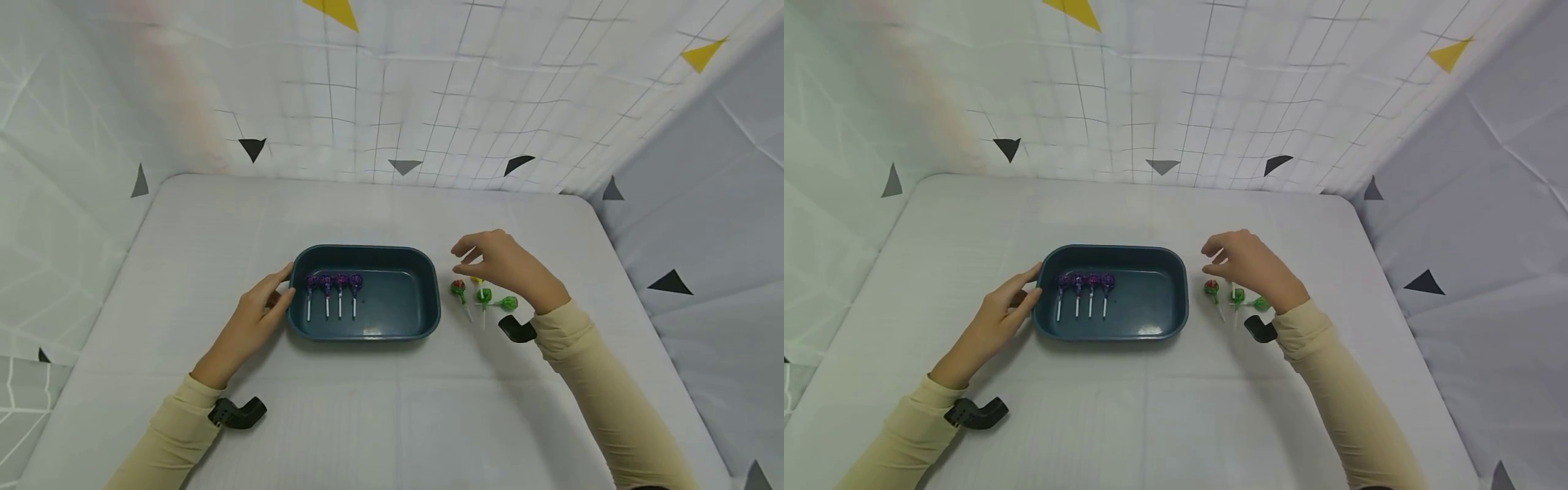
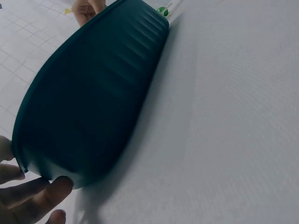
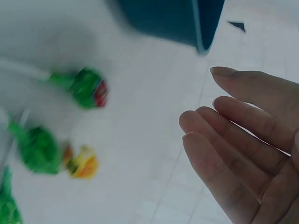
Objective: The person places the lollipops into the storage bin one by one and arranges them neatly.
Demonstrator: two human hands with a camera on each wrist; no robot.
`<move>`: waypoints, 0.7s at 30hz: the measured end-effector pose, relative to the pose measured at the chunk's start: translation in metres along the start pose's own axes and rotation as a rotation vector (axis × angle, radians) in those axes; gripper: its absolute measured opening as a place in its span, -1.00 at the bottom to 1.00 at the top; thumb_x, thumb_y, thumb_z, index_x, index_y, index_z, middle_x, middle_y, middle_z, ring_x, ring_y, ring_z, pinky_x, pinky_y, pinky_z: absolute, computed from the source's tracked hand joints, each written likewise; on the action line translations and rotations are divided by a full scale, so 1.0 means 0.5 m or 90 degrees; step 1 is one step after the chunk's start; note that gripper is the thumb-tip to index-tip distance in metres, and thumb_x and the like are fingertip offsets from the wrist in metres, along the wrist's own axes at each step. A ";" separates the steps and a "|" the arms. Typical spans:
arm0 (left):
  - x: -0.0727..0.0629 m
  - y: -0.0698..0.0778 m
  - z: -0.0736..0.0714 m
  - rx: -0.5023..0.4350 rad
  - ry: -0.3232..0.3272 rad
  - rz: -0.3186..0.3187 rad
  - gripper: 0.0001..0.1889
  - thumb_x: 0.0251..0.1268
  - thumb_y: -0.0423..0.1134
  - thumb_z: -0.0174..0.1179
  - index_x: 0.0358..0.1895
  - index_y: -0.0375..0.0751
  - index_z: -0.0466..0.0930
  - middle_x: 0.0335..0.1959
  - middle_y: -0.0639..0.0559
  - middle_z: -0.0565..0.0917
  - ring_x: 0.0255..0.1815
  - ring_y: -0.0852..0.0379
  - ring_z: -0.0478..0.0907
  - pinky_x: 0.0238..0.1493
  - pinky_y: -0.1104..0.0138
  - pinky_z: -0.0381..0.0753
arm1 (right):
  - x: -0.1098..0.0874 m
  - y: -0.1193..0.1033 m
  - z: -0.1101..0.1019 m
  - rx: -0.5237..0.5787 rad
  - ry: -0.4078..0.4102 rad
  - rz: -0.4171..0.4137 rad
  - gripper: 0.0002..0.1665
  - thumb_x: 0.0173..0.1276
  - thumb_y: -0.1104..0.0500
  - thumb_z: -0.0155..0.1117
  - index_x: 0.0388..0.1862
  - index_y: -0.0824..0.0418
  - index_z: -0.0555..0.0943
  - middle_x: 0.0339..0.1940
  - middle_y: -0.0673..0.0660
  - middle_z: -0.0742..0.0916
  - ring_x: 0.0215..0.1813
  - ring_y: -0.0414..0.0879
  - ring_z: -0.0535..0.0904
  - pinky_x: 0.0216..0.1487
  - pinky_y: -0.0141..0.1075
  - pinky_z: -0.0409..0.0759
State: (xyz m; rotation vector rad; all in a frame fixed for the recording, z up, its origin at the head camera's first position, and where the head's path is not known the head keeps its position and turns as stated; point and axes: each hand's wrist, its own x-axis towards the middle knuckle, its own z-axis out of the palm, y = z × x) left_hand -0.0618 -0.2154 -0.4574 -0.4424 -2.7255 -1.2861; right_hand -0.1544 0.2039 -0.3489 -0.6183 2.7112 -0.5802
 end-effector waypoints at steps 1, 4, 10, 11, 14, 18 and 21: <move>0.000 0.001 0.000 0.000 -0.001 0.000 -0.45 0.65 -0.26 0.04 0.59 -0.27 0.24 0.28 -0.24 0.62 -0.17 0.04 0.65 -0.10 0.18 0.64 | -0.001 0.009 0.000 -0.001 0.000 0.006 -0.64 0.36 0.19 0.47 0.09 0.30 0.73 0.08 0.27 0.80 0.08 0.13 0.77 0.04 0.00 0.72; 0.000 0.003 0.000 -0.001 -0.002 -0.002 -0.45 0.65 -0.26 0.05 0.59 -0.27 0.25 0.28 -0.24 0.62 -0.17 0.05 0.65 -0.10 0.19 0.64 | -0.003 0.035 0.001 -0.006 0.001 0.022 -0.63 0.38 0.19 0.46 0.11 0.33 0.72 0.09 0.30 0.79 0.09 0.15 0.76 0.08 0.04 0.70; -0.001 0.001 0.000 0.001 0.001 0.000 -0.45 0.65 -0.26 0.05 0.59 -0.28 0.25 0.28 -0.25 0.62 -0.18 0.04 0.65 -0.10 0.19 0.64 | -0.005 0.076 0.006 -0.006 0.002 0.050 -0.60 0.39 0.19 0.45 0.13 0.36 0.70 0.11 0.34 0.78 0.11 0.19 0.75 0.10 0.08 0.69; -0.001 0.000 0.001 0.003 0.003 0.002 -0.45 0.65 -0.25 0.05 0.59 -0.29 0.25 0.27 -0.26 0.62 -0.18 0.03 0.66 -0.10 0.19 0.65 | -0.005 0.081 0.007 -0.007 0.001 0.056 -0.59 0.39 0.18 0.45 0.13 0.36 0.70 0.11 0.34 0.78 0.11 0.19 0.75 0.10 0.08 0.69; -0.001 -0.003 0.002 0.006 0.005 0.003 -0.45 0.66 -0.24 0.04 0.59 -0.28 0.25 0.27 -0.25 0.62 -0.18 0.03 0.66 -0.10 0.19 0.66 | -0.004 0.094 0.011 -0.008 -0.006 0.079 -0.58 0.39 0.18 0.45 0.15 0.37 0.70 0.10 0.35 0.78 0.10 0.19 0.75 0.10 0.08 0.68; -0.001 -0.005 0.002 0.004 0.010 0.011 -0.45 0.65 -0.25 0.05 0.59 -0.27 0.25 0.25 -0.24 0.63 -0.19 0.04 0.66 -0.11 0.21 0.65 | 0.000 0.110 0.019 -0.014 -0.015 0.099 -0.56 0.39 0.17 0.45 0.16 0.38 0.69 0.08 0.35 0.79 0.08 0.20 0.76 0.09 0.09 0.69; -0.001 -0.006 0.003 0.002 0.012 0.016 -0.45 0.65 -0.26 0.05 0.59 -0.28 0.25 0.25 -0.25 0.63 -0.19 0.04 0.65 -0.12 0.24 0.65 | 0.002 0.123 0.027 -0.008 -0.020 0.109 -0.55 0.39 0.15 0.45 0.16 0.39 0.69 0.06 0.34 0.79 0.08 0.21 0.76 0.10 0.10 0.68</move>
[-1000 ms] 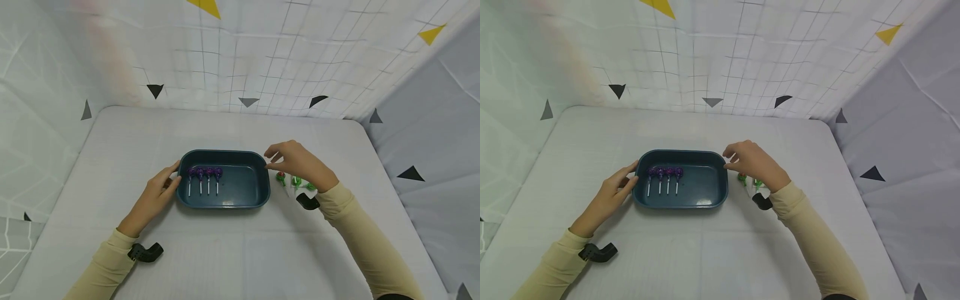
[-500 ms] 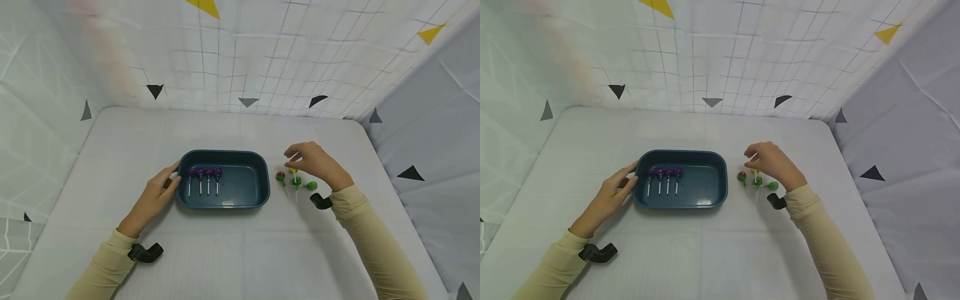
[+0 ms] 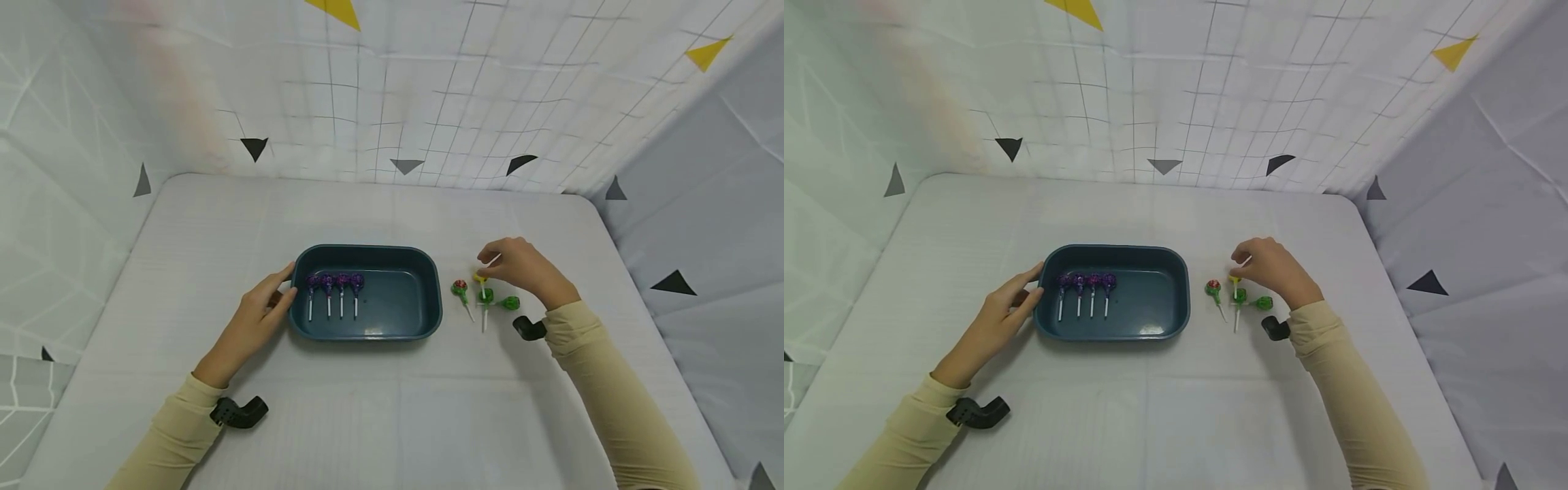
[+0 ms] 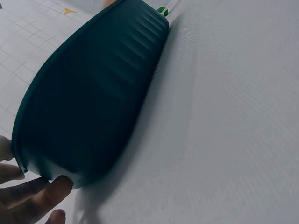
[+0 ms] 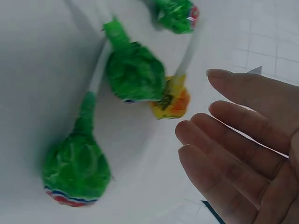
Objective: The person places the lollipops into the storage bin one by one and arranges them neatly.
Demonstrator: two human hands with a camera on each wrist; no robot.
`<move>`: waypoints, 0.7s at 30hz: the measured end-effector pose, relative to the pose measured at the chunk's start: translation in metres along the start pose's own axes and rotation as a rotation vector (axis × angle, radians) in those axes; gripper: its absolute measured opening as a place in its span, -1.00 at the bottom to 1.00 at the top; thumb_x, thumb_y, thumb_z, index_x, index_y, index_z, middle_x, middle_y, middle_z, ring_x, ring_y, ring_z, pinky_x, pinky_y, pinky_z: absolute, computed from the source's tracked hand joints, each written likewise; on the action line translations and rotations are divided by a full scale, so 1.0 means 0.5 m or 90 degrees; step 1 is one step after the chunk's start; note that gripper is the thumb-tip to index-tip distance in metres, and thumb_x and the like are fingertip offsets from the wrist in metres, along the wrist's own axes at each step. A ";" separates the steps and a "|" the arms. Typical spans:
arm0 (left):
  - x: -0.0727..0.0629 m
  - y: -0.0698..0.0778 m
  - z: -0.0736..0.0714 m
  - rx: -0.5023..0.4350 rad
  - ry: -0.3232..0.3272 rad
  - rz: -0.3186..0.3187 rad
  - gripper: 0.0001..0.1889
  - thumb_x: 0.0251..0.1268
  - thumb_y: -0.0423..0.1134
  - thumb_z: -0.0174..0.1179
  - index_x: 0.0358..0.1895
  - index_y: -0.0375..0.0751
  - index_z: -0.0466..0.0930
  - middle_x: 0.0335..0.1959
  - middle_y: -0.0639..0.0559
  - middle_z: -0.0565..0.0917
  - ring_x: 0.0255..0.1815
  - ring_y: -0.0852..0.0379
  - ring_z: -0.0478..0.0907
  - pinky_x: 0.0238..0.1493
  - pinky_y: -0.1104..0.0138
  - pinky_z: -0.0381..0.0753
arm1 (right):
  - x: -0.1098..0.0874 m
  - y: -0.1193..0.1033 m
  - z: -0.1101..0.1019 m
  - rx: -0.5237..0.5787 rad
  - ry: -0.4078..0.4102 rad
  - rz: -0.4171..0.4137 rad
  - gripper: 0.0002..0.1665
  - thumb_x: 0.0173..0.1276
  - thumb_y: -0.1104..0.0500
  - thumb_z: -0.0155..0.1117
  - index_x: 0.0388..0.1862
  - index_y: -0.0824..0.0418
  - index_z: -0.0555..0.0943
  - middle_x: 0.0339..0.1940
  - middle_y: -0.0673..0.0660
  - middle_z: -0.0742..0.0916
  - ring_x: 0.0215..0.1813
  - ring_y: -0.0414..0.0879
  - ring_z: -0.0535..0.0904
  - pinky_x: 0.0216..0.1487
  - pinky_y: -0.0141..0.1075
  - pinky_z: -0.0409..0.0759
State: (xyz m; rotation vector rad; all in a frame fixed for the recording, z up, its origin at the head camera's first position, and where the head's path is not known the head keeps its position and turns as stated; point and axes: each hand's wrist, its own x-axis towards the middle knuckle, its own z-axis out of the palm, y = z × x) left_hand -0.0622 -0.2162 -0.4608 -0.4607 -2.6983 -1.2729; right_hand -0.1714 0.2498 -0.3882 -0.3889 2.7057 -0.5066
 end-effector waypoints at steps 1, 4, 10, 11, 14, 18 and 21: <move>0.000 -0.001 0.000 -0.001 -0.001 0.000 -0.45 0.65 -0.26 0.05 0.59 -0.28 0.25 0.25 -0.25 0.63 -0.19 0.04 0.65 -0.12 0.24 0.65 | 0.001 0.004 0.003 0.002 -0.001 0.001 -0.55 0.39 0.15 0.45 0.16 0.38 0.69 0.06 0.34 0.79 0.08 0.21 0.76 0.11 0.10 0.68; 0.000 0.000 0.000 -0.005 -0.006 -0.007 -0.45 0.66 -0.25 0.03 0.60 -0.26 0.24 0.28 -0.24 0.61 -0.17 0.04 0.64 -0.10 0.24 0.64 | 0.005 0.015 0.012 0.008 -0.001 -0.001 -0.55 0.39 0.13 0.46 0.14 0.37 0.70 0.05 0.33 0.80 0.09 0.22 0.75 0.12 0.11 0.67; 0.000 -0.002 0.000 -0.004 -0.011 -0.014 -0.45 0.67 -0.22 0.02 0.60 -0.26 0.24 0.34 -0.24 0.58 -0.15 0.04 0.64 -0.09 0.21 0.64 | 0.012 0.028 0.026 0.014 -0.002 -0.011 -0.61 0.38 0.12 0.48 0.09 0.32 0.74 0.01 0.28 0.81 0.06 0.18 0.76 0.10 0.08 0.68; 0.000 -0.002 0.000 -0.002 -0.011 -0.013 -0.45 0.67 -0.22 0.02 0.60 -0.26 0.24 0.34 -0.24 0.58 -0.15 0.04 0.64 -0.09 0.21 0.64 | 0.013 0.029 0.027 0.014 -0.004 -0.011 -0.63 0.38 0.12 0.47 0.07 0.30 0.75 0.00 0.28 0.81 0.05 0.17 0.77 0.09 0.07 0.69; 0.000 -0.002 -0.001 -0.001 -0.010 -0.013 -0.45 0.67 -0.21 0.02 0.60 -0.26 0.24 0.34 -0.24 0.58 -0.16 0.05 0.64 -0.10 0.22 0.64 | 0.014 0.030 0.029 0.012 -0.010 -0.009 -0.67 0.39 0.14 0.46 0.04 0.29 0.77 -0.02 0.26 0.82 0.03 0.15 0.77 0.06 0.04 0.70; 0.000 -0.001 -0.001 -0.002 -0.011 -0.012 -0.45 0.67 -0.22 0.02 0.60 -0.27 0.24 0.32 -0.25 0.59 -0.16 0.03 0.65 -0.09 0.22 0.65 | 0.017 0.033 0.031 0.007 -0.018 -0.005 -0.70 0.39 0.14 0.45 0.01 0.28 0.78 -0.07 0.23 0.83 -0.05 0.07 0.77 0.00 -0.02 0.71; -0.001 -0.001 -0.001 0.000 -0.012 -0.014 -0.45 0.67 -0.22 0.02 0.60 -0.27 0.23 0.32 -0.25 0.60 -0.16 0.03 0.65 -0.09 0.20 0.65 | 0.018 0.035 0.033 0.006 -0.020 -0.004 -0.72 0.38 0.14 0.46 -0.01 0.27 0.79 -0.10 0.20 0.83 -0.12 0.00 0.75 -0.04 -0.05 0.70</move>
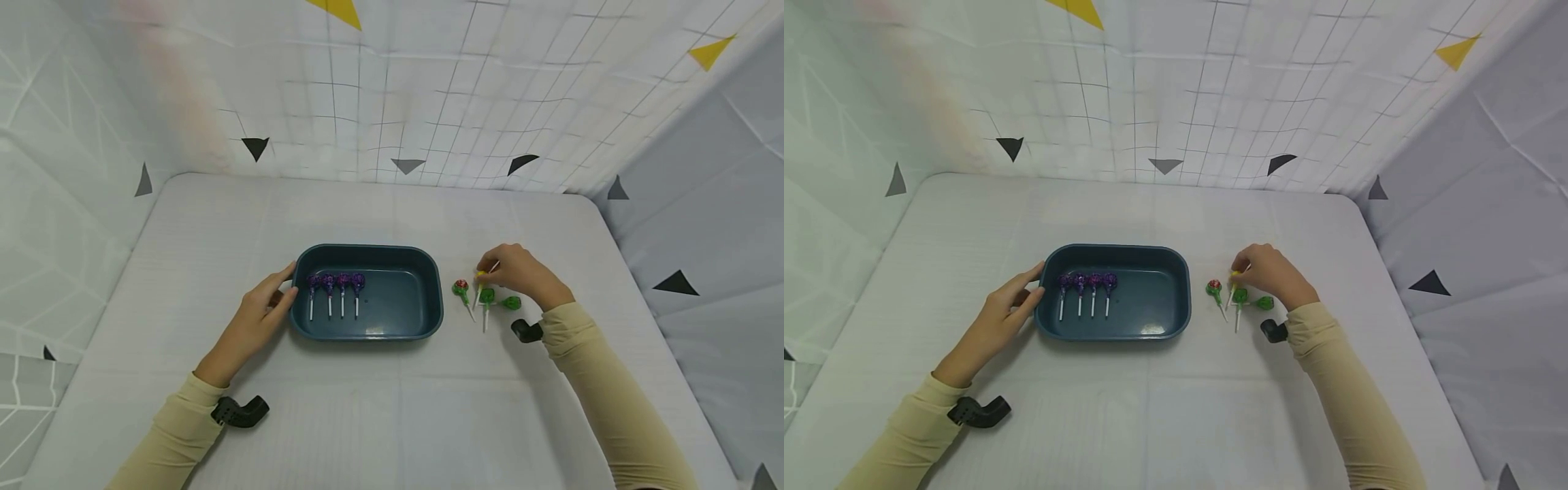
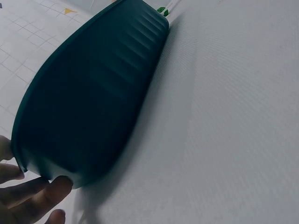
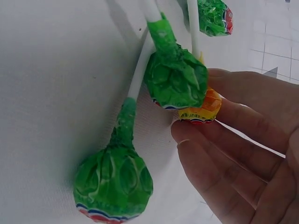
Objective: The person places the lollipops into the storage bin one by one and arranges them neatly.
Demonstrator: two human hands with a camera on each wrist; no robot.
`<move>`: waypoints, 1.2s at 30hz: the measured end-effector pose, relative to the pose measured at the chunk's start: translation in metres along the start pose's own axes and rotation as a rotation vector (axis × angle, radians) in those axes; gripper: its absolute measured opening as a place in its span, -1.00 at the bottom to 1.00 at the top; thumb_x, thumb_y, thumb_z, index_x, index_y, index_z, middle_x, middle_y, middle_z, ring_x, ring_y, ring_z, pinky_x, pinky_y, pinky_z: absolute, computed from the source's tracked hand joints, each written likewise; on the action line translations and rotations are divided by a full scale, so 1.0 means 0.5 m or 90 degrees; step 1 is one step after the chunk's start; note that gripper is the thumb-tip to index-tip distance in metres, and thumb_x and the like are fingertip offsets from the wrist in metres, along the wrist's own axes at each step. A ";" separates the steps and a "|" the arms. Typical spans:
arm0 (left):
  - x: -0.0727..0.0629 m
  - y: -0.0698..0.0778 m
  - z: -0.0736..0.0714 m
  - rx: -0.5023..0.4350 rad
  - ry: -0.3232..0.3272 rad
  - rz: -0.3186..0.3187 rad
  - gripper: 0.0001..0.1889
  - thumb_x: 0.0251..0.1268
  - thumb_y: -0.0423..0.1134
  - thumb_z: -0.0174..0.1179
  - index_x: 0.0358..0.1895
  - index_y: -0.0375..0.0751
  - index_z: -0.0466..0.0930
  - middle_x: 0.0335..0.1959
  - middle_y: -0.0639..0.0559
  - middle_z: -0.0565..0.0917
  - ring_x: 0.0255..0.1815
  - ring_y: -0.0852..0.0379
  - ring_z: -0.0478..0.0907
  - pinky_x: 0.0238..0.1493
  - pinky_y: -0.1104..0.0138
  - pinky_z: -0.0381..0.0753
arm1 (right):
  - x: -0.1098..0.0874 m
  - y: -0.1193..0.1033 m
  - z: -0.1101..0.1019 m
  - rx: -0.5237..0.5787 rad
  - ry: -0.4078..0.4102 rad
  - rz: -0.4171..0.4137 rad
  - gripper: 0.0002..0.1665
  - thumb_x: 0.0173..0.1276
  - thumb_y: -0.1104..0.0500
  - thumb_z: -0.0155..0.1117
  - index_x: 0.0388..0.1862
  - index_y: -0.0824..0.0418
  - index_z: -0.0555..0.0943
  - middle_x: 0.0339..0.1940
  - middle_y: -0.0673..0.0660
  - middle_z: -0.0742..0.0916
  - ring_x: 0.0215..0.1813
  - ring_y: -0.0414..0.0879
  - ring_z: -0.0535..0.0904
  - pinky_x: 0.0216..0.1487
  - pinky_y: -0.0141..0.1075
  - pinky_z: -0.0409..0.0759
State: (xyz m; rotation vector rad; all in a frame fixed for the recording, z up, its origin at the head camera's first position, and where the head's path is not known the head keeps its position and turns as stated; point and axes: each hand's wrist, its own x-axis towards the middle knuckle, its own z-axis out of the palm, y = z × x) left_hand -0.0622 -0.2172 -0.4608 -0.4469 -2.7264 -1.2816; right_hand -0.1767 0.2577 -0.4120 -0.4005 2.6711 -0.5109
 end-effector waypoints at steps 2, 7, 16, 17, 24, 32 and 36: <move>0.000 0.000 0.000 0.001 -0.002 -0.002 -0.44 0.67 -0.21 0.02 0.60 -0.27 0.23 0.31 -0.25 0.60 -0.15 0.03 0.65 -0.09 0.19 0.65 | 0.001 0.001 0.000 0.000 0.000 0.000 -0.73 0.38 0.14 0.46 -0.02 0.26 0.79 -0.12 0.19 0.83 -0.14 -0.02 0.75 -0.06 -0.07 0.70; 0.001 0.001 0.000 0.002 -0.004 -0.007 -0.44 0.67 -0.21 0.03 0.60 -0.26 0.24 0.33 -0.23 0.59 -0.15 0.04 0.64 -0.09 0.18 0.65 | 0.000 -0.001 0.000 0.002 -0.003 -0.001 -0.72 0.39 0.13 0.46 -0.01 0.26 0.79 -0.11 0.19 0.83 -0.14 -0.02 0.74 -0.09 -0.09 0.70; 0.002 0.000 0.001 0.003 -0.001 -0.006 -0.44 0.67 -0.21 0.03 0.60 -0.26 0.24 0.35 -0.25 0.58 -0.14 0.02 0.66 -0.07 0.14 0.66 | -0.007 -0.022 -0.013 -0.010 0.009 -0.022 -0.72 0.39 0.15 0.45 -0.02 0.30 0.79 -0.10 0.25 0.83 -0.07 0.11 0.77 -0.03 0.00 0.71; 0.001 0.000 0.001 0.002 -0.001 -0.005 -0.44 0.66 -0.22 0.03 0.60 -0.27 0.24 0.35 -0.25 0.58 -0.15 0.02 0.66 -0.08 0.14 0.66 | -0.009 -0.026 -0.015 -0.010 0.011 -0.026 -0.71 0.39 0.15 0.45 -0.01 0.31 0.78 -0.09 0.26 0.83 -0.05 0.13 0.77 -0.02 0.02 0.71; 0.001 0.004 -0.002 -0.001 -0.004 -0.010 -0.44 0.66 -0.22 0.04 0.60 -0.27 0.23 0.31 -0.23 0.61 -0.17 0.06 0.64 -0.11 0.21 0.64 | -0.010 -0.039 -0.022 -0.017 0.020 -0.044 -0.68 0.39 0.16 0.45 0.03 0.34 0.77 -0.05 0.29 0.83 0.04 0.22 0.76 0.02 0.07 0.72; 0.002 0.006 -0.001 -0.005 0.000 -0.007 -0.45 0.66 -0.24 0.04 0.59 -0.28 0.25 0.31 -0.25 0.60 -0.18 0.05 0.63 -0.11 0.23 0.63 | -0.012 -0.055 -0.033 -0.016 0.027 -0.061 -0.69 0.39 0.17 0.45 0.03 0.31 0.77 -0.04 0.27 0.83 0.03 0.19 0.77 0.03 0.07 0.71; 0.002 0.007 -0.002 -0.007 0.000 -0.005 -0.45 0.66 -0.24 0.03 0.59 -0.28 0.25 0.32 -0.26 0.60 -0.18 0.04 0.64 -0.11 0.24 0.64 | -0.013 -0.064 -0.039 -0.017 0.031 -0.072 -0.71 0.38 0.18 0.45 0.01 0.29 0.78 -0.04 0.24 0.83 0.02 0.16 0.76 0.04 0.06 0.70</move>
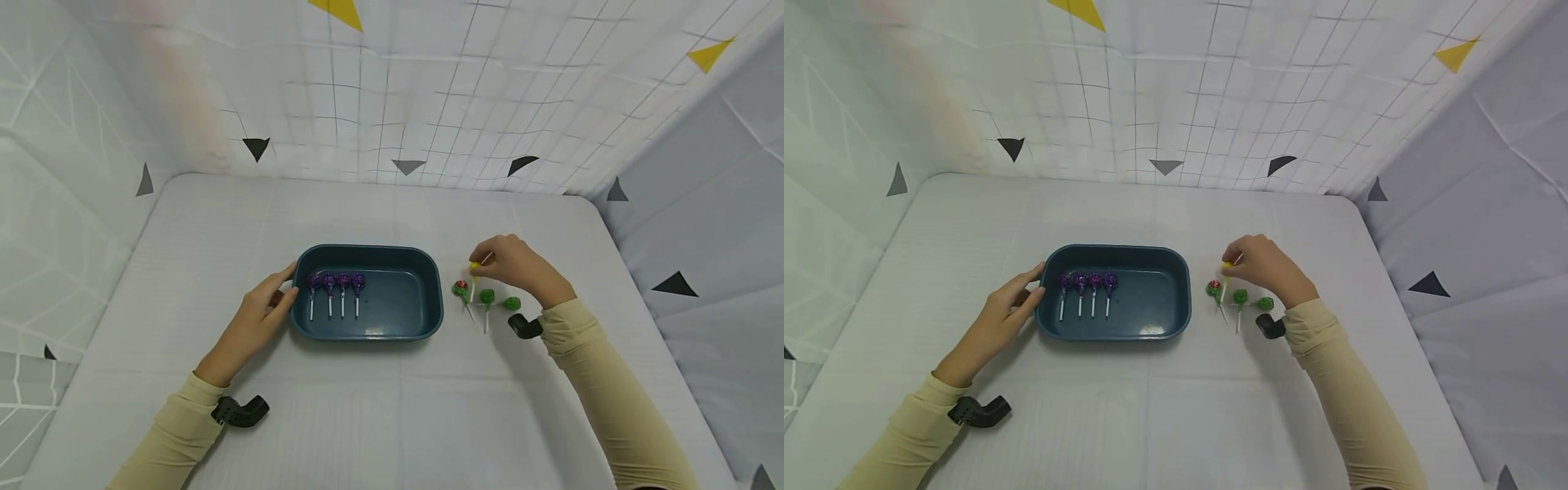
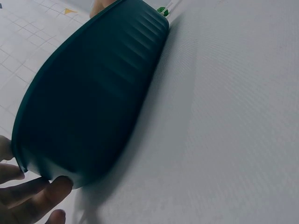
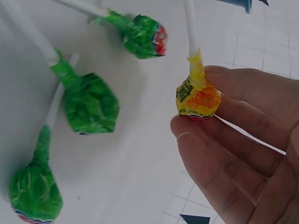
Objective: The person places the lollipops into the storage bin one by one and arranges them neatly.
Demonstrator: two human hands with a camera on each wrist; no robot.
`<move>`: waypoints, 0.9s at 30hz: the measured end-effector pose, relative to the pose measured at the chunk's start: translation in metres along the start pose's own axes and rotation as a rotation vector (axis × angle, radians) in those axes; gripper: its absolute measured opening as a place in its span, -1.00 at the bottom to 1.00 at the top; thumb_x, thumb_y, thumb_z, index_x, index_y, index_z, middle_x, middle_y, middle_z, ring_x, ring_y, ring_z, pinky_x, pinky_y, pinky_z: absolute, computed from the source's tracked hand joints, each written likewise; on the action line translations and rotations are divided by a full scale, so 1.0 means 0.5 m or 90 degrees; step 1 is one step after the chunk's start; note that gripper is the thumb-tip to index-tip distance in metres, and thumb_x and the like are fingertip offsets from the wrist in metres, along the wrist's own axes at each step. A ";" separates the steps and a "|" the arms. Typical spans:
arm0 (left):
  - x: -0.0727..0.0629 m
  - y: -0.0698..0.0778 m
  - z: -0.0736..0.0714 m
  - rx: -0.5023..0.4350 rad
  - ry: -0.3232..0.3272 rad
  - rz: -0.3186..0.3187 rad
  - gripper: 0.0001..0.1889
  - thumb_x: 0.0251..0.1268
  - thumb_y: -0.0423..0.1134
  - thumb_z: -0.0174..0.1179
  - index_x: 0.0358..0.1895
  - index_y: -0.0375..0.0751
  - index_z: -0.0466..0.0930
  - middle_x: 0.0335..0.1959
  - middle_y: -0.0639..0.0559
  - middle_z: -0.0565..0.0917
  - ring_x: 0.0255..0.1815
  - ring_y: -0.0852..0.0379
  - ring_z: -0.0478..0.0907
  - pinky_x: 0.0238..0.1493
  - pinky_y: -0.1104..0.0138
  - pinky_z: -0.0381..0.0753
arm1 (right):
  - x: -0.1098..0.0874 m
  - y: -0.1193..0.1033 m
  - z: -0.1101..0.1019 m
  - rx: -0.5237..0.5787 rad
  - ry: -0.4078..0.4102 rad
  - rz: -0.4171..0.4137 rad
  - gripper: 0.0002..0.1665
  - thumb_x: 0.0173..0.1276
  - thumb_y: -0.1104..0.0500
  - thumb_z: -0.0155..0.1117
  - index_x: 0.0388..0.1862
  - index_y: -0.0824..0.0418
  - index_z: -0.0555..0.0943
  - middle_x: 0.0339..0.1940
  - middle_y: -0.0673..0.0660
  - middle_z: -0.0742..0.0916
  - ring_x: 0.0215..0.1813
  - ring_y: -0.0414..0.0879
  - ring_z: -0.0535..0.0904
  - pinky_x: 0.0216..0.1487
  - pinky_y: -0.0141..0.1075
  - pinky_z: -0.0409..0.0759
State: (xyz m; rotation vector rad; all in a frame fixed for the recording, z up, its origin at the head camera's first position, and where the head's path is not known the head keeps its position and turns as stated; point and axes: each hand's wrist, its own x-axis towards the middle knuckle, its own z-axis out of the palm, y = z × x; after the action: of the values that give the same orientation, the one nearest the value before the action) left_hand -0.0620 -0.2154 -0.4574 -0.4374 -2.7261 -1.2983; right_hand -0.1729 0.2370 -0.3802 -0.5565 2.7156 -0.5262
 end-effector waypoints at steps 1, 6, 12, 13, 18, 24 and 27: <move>0.000 0.000 0.000 -0.001 -0.001 -0.002 -0.45 0.66 -0.24 0.03 0.59 -0.28 0.24 0.32 -0.26 0.60 -0.17 0.05 0.64 -0.10 0.24 0.63 | 0.000 -0.002 -0.002 -0.002 0.001 -0.004 -0.72 0.38 0.18 0.45 0.01 0.28 0.78 -0.05 0.23 0.83 0.03 0.15 0.76 0.05 0.06 0.70; -0.002 0.000 -0.001 0.001 -0.003 -0.005 -0.44 0.67 -0.22 0.03 0.59 -0.28 0.24 0.31 -0.26 0.60 -0.18 0.05 0.64 -0.11 0.24 0.64 | 0.001 -0.021 -0.009 -0.012 0.002 -0.013 -0.75 0.38 0.18 0.46 -0.02 0.23 0.79 -0.06 0.19 0.84 0.04 0.13 0.75 0.05 0.04 0.70; -0.001 -0.002 0.000 0.004 -0.004 -0.009 -0.44 0.67 -0.20 0.03 0.59 -0.27 0.24 0.27 -0.24 0.62 -0.18 0.06 0.63 -0.11 0.23 0.64 | 0.002 -0.049 -0.018 -0.011 0.000 -0.018 -0.75 0.37 0.17 0.46 -0.02 0.23 0.79 -0.07 0.17 0.84 0.05 0.12 0.75 0.04 0.02 0.70; -0.001 -0.002 -0.001 0.005 -0.005 -0.010 -0.44 0.67 -0.20 0.03 0.60 -0.27 0.24 0.28 -0.24 0.62 -0.18 0.05 0.63 -0.11 0.22 0.64 | 0.002 -0.052 -0.019 -0.011 0.000 -0.020 -0.75 0.37 0.17 0.46 -0.02 0.23 0.79 -0.06 0.17 0.84 0.05 0.12 0.75 0.04 0.02 0.70; -0.002 -0.001 -0.003 0.006 -0.007 -0.008 -0.44 0.67 -0.19 0.03 0.60 -0.27 0.23 0.29 -0.23 0.61 -0.17 0.04 0.64 -0.10 0.18 0.65 | 0.004 -0.069 -0.024 -0.003 0.001 -0.034 -0.77 0.37 0.18 0.46 -0.03 0.22 0.79 -0.08 0.14 0.84 0.04 0.10 0.75 0.02 -0.01 0.71; -0.002 -0.002 -0.002 0.006 -0.007 -0.006 -0.44 0.67 -0.19 0.02 0.60 -0.26 0.23 0.27 -0.22 0.62 -0.17 0.05 0.63 -0.11 0.19 0.65 | 0.008 -0.084 -0.026 -0.001 -0.001 -0.053 -0.79 0.38 0.18 0.46 -0.05 0.20 0.80 -0.10 0.10 0.85 0.03 0.06 0.75 0.02 -0.04 0.71; -0.002 -0.002 -0.001 0.006 -0.003 -0.003 -0.44 0.67 -0.20 0.03 0.60 -0.27 0.23 0.27 -0.23 0.62 -0.17 0.04 0.64 -0.11 0.19 0.65 | 0.008 -0.093 -0.026 -0.002 -0.002 -0.057 -0.78 0.38 0.19 0.46 -0.04 0.21 0.79 -0.09 0.10 0.84 0.03 0.06 0.75 0.02 -0.04 0.71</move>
State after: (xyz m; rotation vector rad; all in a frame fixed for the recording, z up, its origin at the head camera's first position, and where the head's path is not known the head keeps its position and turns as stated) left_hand -0.0614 -0.2168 -0.4582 -0.4344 -2.7378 -1.2877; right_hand -0.1668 0.1991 -0.3503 -0.6811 2.6995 -0.5425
